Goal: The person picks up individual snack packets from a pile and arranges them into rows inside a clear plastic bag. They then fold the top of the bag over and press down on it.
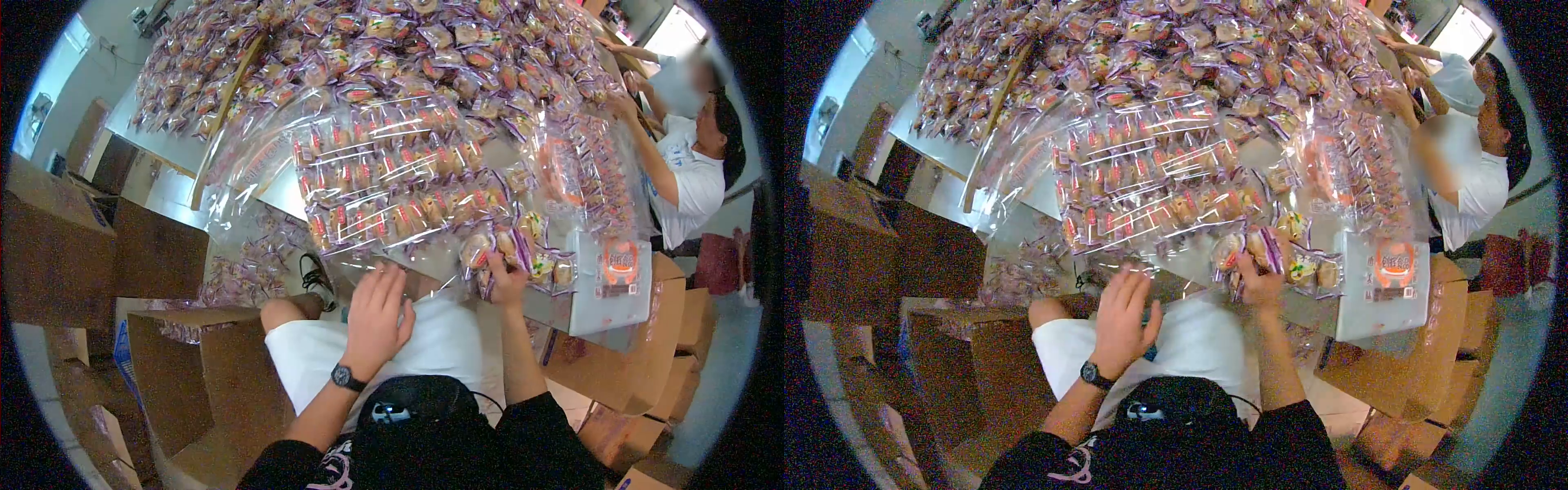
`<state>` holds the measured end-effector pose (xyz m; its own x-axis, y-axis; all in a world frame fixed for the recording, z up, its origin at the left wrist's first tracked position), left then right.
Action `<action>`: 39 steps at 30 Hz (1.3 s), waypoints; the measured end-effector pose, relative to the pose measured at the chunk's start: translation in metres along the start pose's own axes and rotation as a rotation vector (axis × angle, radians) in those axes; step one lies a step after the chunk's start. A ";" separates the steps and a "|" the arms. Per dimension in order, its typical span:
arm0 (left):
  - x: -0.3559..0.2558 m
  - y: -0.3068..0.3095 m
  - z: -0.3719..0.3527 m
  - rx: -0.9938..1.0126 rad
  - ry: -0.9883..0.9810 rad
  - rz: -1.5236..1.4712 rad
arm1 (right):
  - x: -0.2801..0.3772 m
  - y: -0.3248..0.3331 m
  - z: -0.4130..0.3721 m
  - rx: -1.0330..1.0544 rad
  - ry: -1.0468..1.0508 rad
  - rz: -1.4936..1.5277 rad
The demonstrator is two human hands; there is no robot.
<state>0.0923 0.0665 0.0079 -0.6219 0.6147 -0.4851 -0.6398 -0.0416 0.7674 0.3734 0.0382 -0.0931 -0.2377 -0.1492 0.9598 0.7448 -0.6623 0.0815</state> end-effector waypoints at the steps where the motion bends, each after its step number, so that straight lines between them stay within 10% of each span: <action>1: 0.003 -0.009 0.003 0.034 0.025 0.068 | 0.003 0.002 0.000 -0.001 -0.023 0.035; 12: 0.034 -0.036 0.024 -0.165 0.075 0.265 | 0.076 -0.023 0.218 0.033 -0.210 0.694; 16: 0.032 -0.031 0.033 -0.090 0.179 0.344 | 0.065 -0.080 0.326 -0.346 0.174 0.301; 25: 0.050 -0.034 0.035 -0.115 0.308 0.481 | 0.136 -0.228 0.349 0.105 1.077 -0.632; 28: 0.050 -0.040 0.034 -0.170 0.380 0.477 | 0.102 -0.268 0.336 0.294 0.917 -1.121; 39: 0.048 -0.046 0.040 -0.340 0.307 0.329 | 0.086 -0.265 0.317 0.246 1.225 -0.975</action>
<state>0.1097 0.1291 -0.0340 -0.8837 0.2707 -0.3817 -0.4676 -0.4753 0.7453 0.3532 0.4331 0.0531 -0.9122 -0.3132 -0.2643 0.0614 -0.7421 0.6674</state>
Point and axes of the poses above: each hand's wrist, its own z-axis towards the middle knuckle, its own y-axis out of the back of the hand, x = y × z, the point moved 3 cm from there along z, towards the middle knuckle, and after that the axes turned 2 degrees about -z, right-handed, at the moved point
